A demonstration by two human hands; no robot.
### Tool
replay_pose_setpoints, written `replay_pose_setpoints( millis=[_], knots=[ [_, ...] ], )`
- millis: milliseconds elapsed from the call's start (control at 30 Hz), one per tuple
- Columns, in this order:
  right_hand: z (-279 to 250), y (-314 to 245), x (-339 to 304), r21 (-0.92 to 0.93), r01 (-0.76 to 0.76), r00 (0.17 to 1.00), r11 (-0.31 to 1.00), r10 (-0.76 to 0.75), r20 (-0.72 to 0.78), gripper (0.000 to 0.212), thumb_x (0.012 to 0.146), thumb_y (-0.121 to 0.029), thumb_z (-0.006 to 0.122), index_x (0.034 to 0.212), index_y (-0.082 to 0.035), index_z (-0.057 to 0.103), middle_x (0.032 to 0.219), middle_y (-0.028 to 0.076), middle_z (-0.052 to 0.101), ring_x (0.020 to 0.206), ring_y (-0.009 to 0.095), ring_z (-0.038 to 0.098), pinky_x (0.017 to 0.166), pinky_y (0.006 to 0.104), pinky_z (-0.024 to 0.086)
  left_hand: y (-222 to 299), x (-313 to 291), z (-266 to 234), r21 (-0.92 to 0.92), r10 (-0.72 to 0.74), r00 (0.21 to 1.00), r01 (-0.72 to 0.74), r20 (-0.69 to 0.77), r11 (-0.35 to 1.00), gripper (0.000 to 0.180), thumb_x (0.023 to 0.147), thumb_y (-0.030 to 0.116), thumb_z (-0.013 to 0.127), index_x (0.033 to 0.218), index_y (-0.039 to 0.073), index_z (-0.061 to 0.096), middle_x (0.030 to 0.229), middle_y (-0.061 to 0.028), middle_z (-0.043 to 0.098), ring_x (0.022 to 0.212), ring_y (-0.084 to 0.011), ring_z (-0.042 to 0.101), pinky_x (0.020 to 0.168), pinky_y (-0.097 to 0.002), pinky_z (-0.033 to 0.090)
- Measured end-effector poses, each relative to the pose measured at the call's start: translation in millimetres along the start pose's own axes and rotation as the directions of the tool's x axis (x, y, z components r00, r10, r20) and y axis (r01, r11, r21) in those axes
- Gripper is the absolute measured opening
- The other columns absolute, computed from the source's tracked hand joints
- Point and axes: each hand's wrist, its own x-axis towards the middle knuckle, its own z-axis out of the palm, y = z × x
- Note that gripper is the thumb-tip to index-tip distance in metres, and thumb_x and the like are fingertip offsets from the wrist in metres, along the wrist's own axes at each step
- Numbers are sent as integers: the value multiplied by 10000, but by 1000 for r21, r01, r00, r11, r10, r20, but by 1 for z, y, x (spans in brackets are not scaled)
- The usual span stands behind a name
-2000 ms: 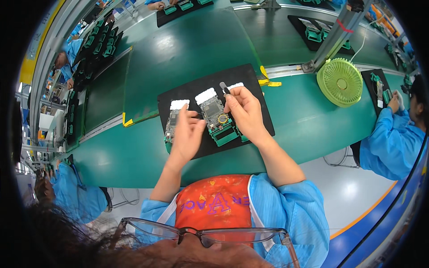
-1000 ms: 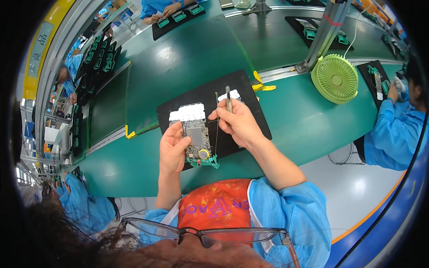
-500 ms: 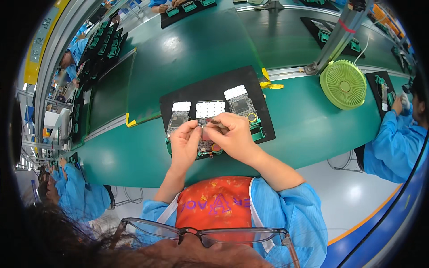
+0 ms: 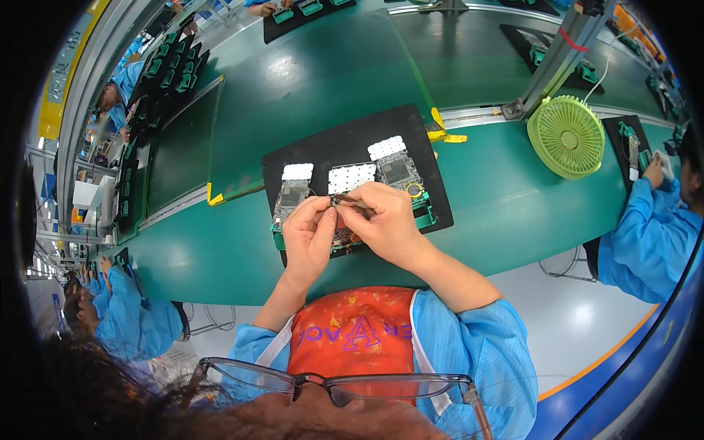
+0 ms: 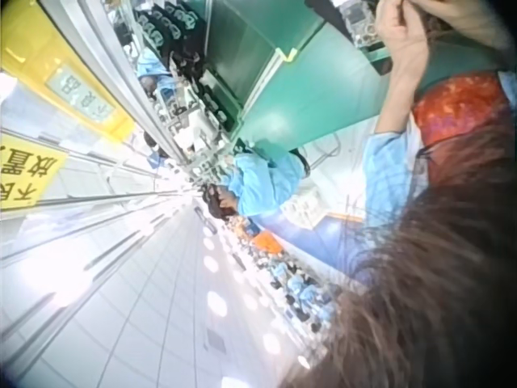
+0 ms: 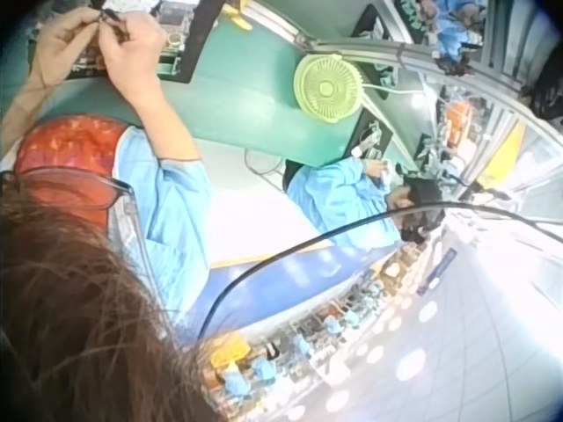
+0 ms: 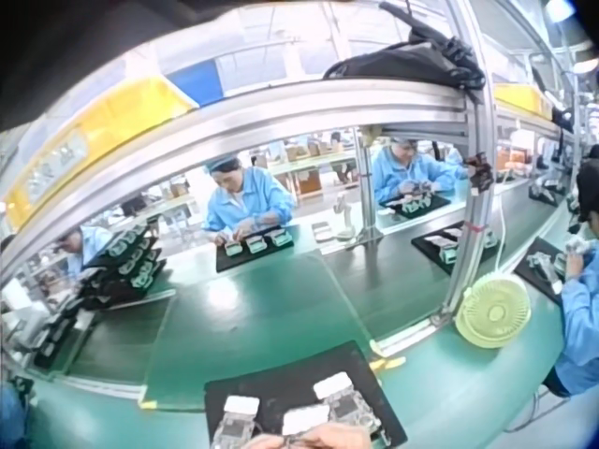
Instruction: The person is assembling electronic components onto small circuit boards on a factory assembly line.
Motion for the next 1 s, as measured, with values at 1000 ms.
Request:
replay_pose_setpoints(
  millis=[1000],
  knots=[
    [-13, -8, 4, -272, -18, 991, 962, 53, 121, 226, 825, -126, 682, 925, -33, 502, 763, 148, 634, 709, 339, 639, 590, 398, 493, 2, 8, -9, 185, 57, 997, -46, -53, 982, 67, 880, 0, 574, 924, -49, 585, 811, -76, 579, 652, -91, 515, 567, -240, 414]
  ],
)
